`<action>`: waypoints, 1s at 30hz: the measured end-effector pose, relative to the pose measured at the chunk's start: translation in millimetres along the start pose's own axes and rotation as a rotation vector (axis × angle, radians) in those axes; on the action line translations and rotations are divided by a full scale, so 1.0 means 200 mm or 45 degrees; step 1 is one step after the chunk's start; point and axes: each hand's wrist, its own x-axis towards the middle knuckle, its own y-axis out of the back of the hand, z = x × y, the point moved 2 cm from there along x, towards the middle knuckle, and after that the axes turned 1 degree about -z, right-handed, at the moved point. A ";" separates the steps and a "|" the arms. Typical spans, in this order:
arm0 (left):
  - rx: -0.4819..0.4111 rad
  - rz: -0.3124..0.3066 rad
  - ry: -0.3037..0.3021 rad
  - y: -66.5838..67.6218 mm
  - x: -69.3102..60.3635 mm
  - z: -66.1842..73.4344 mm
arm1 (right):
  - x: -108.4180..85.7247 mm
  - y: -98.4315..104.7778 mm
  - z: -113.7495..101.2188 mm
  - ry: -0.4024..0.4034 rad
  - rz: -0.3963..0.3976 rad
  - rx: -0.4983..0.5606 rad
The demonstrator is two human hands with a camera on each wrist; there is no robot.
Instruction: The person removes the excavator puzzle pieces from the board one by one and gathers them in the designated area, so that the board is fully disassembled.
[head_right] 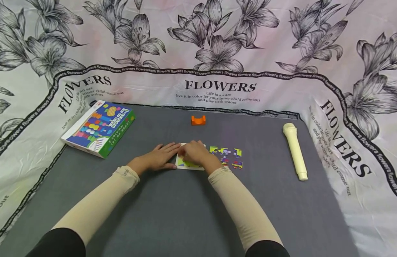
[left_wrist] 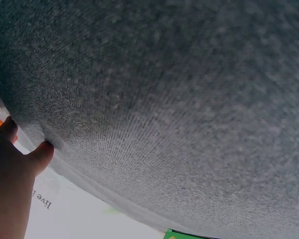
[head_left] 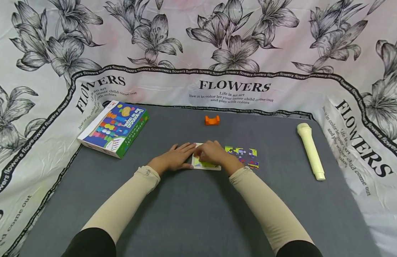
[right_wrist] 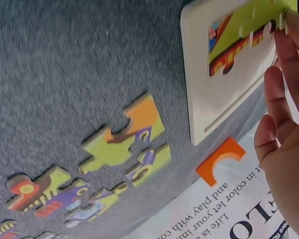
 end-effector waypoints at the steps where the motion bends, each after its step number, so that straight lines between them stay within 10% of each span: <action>1: 0.000 -0.002 0.000 0.00 0.00 0.00 | 0.00 0.01 0.00 0.012 -0.008 -0.010; 14: -0.011 0.005 -0.009 0.00 -0.01 0.01 | 0.00 0.02 0.01 0.022 -0.071 0.141; 30: -0.003 0.019 -0.009 -0.01 0.00 0.00 | -0.02 0.00 -0.01 0.050 -0.001 -0.035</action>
